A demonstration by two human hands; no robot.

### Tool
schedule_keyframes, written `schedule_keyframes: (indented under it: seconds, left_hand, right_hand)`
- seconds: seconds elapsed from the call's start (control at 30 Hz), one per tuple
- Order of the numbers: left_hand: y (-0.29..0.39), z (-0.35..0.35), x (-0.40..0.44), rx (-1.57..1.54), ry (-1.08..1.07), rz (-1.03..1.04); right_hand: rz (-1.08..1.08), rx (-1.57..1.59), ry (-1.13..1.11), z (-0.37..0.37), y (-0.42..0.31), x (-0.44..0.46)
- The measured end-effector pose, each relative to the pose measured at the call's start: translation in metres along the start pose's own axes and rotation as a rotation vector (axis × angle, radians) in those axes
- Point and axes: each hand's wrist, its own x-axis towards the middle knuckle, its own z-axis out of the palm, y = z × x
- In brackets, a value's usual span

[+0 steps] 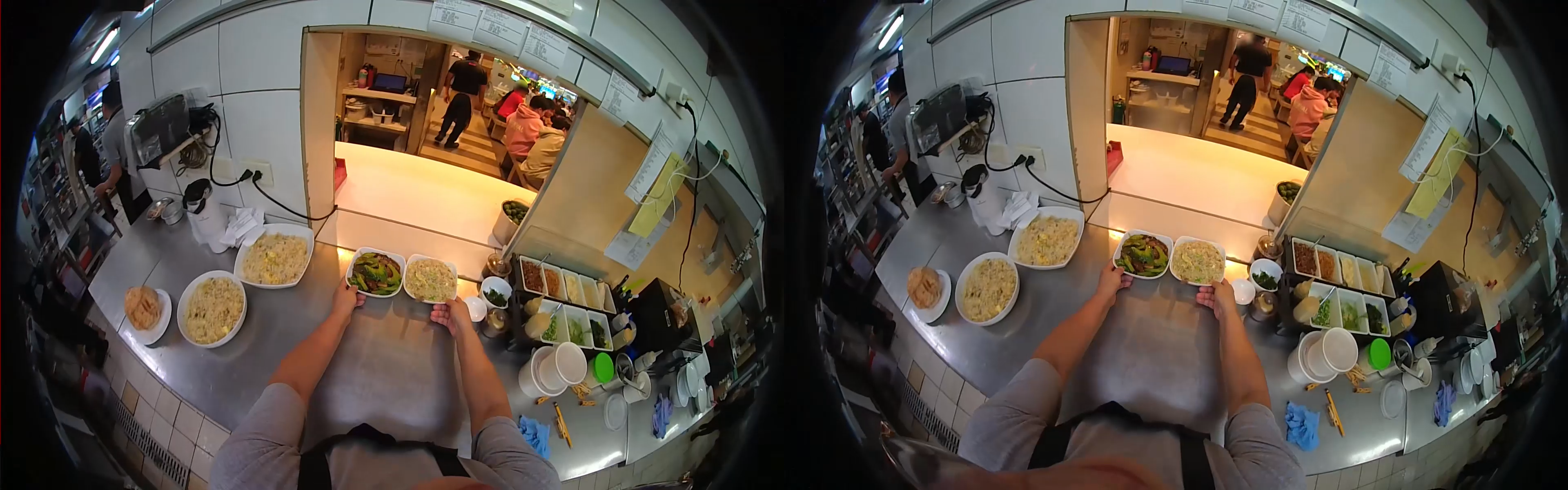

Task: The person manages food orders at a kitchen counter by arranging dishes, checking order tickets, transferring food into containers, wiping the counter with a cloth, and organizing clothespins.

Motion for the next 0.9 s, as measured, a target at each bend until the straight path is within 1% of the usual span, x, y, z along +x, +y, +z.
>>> schedule_keyframes:
  seconds: [0.03, 0.07, 0.13, 0.17, 0.2, 0.23, 0.27, 0.3, 0.33, 0.37, 0.4, 0.43, 0.47, 0.53, 0.6, 0.67, 0.7, 0.8, 0.9]
  left_hand:
    - [0.004, 0.003, 0.015, -0.012, -0.019, -0.010]
    - [0.007, 0.005, 0.028, -0.024, -0.036, -0.024]
    - [0.009, 0.012, 0.051, -0.145, 0.053, -0.031]
    - [0.009, 0.011, 0.056, -0.201, 0.100, -0.033]
    - [0.017, 0.006, 0.046, -0.128, 0.100, -0.061]
    - [0.032, 0.001, 0.025, -0.055, 0.100, -0.088]
    - [0.041, -0.003, 0.012, 0.019, 0.098, -0.114]
    - [0.004, -0.024, 0.034, 0.199, 0.107, 0.100]
    - [-0.017, -0.047, 0.029, 0.404, 0.085, 0.246]
    - [-0.037, -0.070, 0.024, 0.606, 0.093, 0.399]
    - [-0.027, -0.087, -0.015, 0.835, 0.072, 0.484]
    - [-0.026, -0.100, -0.050, 0.852, 0.087, 0.592]
    - [-0.023, -0.112, -0.083, 0.866, 0.104, 0.701]
    - [0.002, -0.130, -0.148, 1.049, 0.057, 0.668]
    - [0.009, -0.148, -0.186, 1.121, 0.102, 0.666]
    - [0.008, -0.163, -0.209, 1.119, 0.177, 0.636]
    - [0.008, -0.167, -0.217, 1.119, 0.209, 0.621]
    - [0.011, -0.164, -0.227, 1.159, 0.231, 0.578]
    - [0.010, -0.157, -0.229, 1.214, 0.269, 0.583]
  right_hand:
    - [0.010, -0.023, -0.021, -0.003, -0.004, 0.016]
    - [-0.041, -0.311, 0.097, -0.002, -0.014, 0.024]
    - [-0.135, -0.884, 0.329, 0.007, -0.039, 0.039]
    - [-0.355, -1.131, 0.440, 0.006, -0.050, 0.052]
    - [-0.586, -1.371, 0.549, 0.007, -0.064, 0.066]
    - [-0.674, -1.323, 0.541, 0.023, -0.093, 0.067]
    - [-0.849, -1.303, 0.505, 0.038, -0.123, 0.066]
    - [-0.985, -1.362, 0.502, 0.057, -0.159, 0.061]
    - [-1.024, -1.413, 0.502, 0.081, -0.201, 0.049]
    - [-1.243, -1.407, 0.585, 0.102, -0.237, 0.037]
    - [-1.310, -1.429, 0.680, 0.131, -0.278, 0.007]
    - [-1.412, -1.416, 0.735, 0.150, -0.317, -0.011]
    - [-1.649, -1.374, 0.826, 0.159, -0.354, -0.013]
    - [-1.796, -1.332, 1.009, 0.183, -0.405, -0.042]
    - [-1.784, -1.394, 1.106, 0.188, -0.446, -0.050]
    - [-1.669, -1.501, 1.096, 0.190, -0.465, -0.060]
    - [-1.606, -1.554, 1.094, 0.186, -0.470, -0.061]
    - [-1.543, -1.577, 1.090, 0.164, -0.480, -0.067]
    - [-1.465, -1.569, 1.066, 0.131, -0.490, -0.079]
